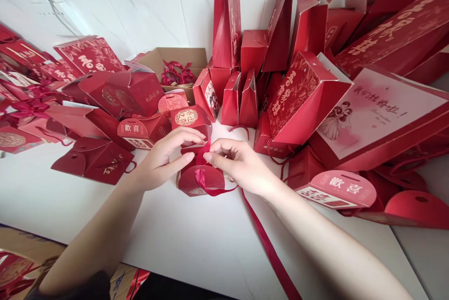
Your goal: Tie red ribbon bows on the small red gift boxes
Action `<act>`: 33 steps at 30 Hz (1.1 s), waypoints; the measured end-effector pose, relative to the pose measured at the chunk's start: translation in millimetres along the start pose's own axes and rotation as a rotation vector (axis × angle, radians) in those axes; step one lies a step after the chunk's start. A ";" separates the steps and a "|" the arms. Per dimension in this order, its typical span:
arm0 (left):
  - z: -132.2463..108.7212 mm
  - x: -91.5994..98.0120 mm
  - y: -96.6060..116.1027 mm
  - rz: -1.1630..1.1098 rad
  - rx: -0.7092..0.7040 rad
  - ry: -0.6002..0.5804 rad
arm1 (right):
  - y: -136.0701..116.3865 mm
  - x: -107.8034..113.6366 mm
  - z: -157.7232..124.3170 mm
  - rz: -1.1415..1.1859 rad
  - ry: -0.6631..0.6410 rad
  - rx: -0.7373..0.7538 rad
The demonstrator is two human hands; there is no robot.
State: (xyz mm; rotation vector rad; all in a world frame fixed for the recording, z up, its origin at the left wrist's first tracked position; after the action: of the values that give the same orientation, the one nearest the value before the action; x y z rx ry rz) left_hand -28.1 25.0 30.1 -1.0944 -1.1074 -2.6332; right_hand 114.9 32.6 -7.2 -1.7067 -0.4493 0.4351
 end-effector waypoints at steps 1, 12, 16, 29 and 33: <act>-1.7 -0.2 -4.7 0.003 0.042 -0.051 | -1.7 3.3 -0.8 0.034 0.021 0.007; -11.2 -3.5 -31.8 -0.046 0.377 0.112 | 16.1 4.8 5.6 0.154 -0.002 -0.158; -9.3 -11.1 -25.2 -0.145 0.392 0.038 | 18.4 0.9 5.4 0.099 0.015 -0.142; -8.8 -14.8 -22.6 -0.301 0.375 -0.001 | 15.5 -1.0 2.8 -0.052 -0.041 -0.154; -9.1 -16.2 -21.2 -0.337 0.366 -0.029 | 14.9 -1.2 2.6 -0.038 -0.027 -0.158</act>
State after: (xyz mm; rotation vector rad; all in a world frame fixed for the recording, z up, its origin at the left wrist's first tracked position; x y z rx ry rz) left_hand -28.5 31.6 2.7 -0.9404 -1.8316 -2.4884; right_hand 113.4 31.7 -22.2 -1.8429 -0.5465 0.4044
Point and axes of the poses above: each hand's wrist, its own z-axis towards the middle knuckle, its own x-axis out of the back of the hand, y = z × x, the point moved 7 cm from there along z, towards the middle knuckle, and after that the axes turned 11 degrees about -x, right-handed, at the moved point
